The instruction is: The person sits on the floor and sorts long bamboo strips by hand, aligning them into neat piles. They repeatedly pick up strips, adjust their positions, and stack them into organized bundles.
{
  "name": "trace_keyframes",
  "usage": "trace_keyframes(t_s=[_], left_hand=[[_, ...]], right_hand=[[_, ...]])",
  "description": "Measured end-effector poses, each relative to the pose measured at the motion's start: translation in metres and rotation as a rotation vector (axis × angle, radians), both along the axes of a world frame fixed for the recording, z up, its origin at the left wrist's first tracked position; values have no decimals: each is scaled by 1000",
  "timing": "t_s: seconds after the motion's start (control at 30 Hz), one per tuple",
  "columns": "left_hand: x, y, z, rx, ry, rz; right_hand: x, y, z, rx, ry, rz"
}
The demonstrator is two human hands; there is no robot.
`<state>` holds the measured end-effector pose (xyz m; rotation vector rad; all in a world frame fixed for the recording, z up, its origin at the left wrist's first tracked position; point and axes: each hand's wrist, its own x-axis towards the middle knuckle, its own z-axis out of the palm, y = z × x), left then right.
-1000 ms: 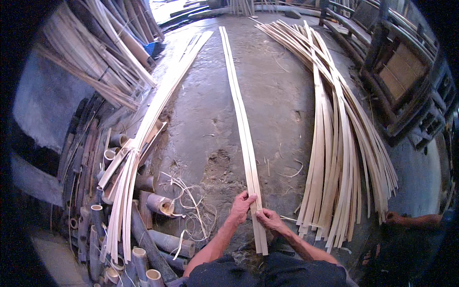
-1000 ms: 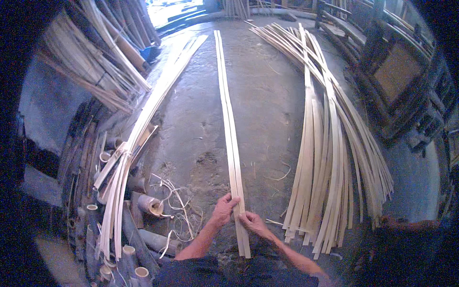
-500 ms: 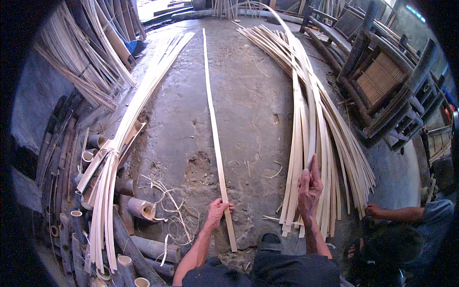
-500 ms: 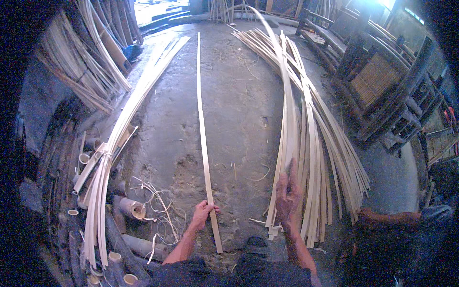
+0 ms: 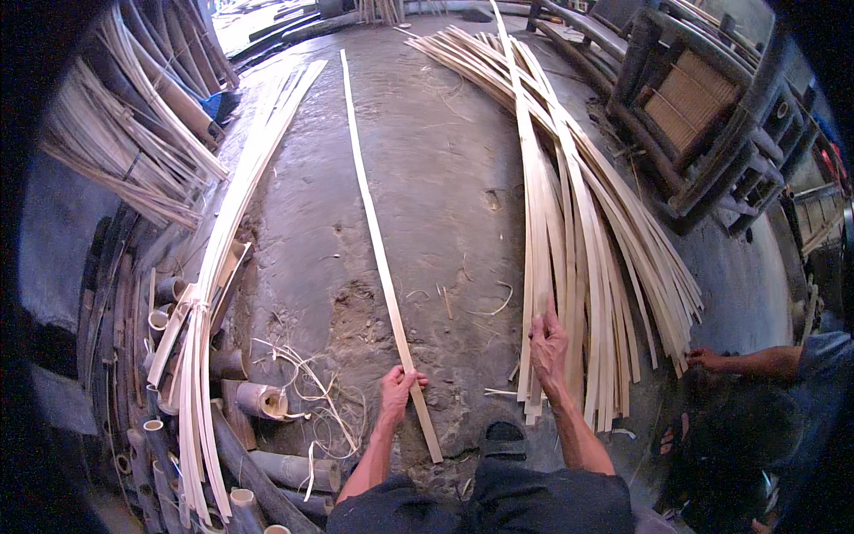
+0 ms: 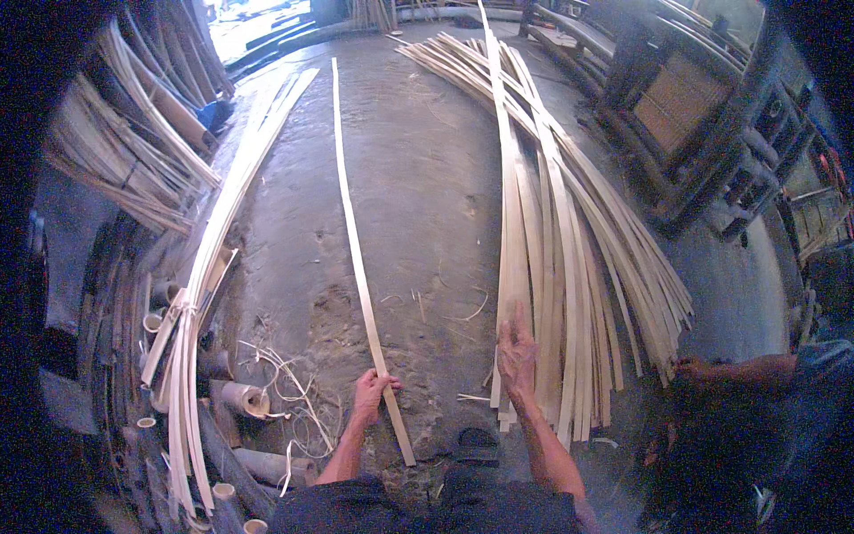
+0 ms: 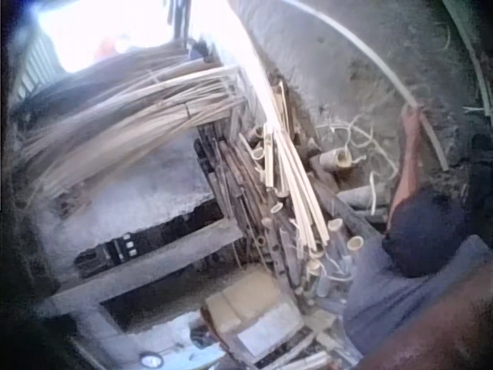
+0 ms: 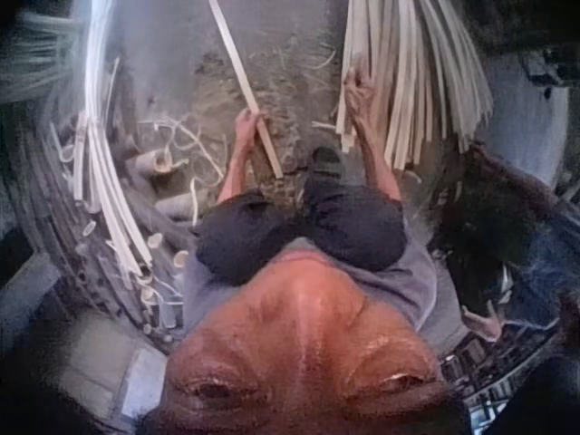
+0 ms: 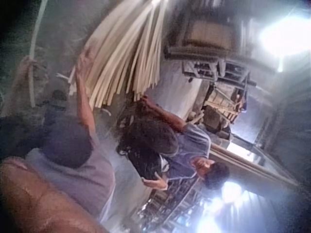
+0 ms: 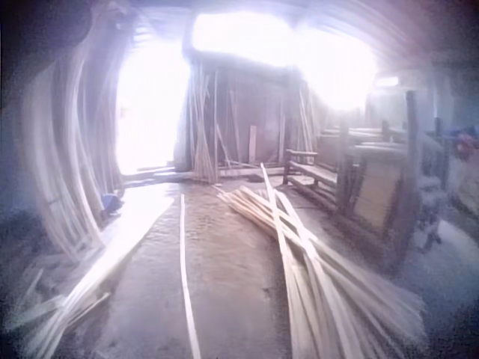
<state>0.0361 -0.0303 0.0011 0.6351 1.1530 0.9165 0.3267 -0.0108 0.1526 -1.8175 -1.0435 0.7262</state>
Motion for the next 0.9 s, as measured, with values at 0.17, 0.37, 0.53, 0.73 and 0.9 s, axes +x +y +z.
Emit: trace_keyframes(t_s=[0.17, 0.37, 0.53, 0.73, 0.9], left_hand=[[6, 2, 2, -7, 30, -17], [1, 1, 1, -52, -6, -3], [34, 1, 41, 7, 9, -143], [89, 17, 63, 191, 86, -286], [52, 2, 55, 22, -2, -195]], right_hand=[[30, -12, -54, -76, 8, -61], [38, -14, -63, -16, -350, -75], [-12, -38, -49, -16, -450, 279], [-60, -46, -66, -223, 420, 303], [13, -12, 20, 183, 150, -43]])
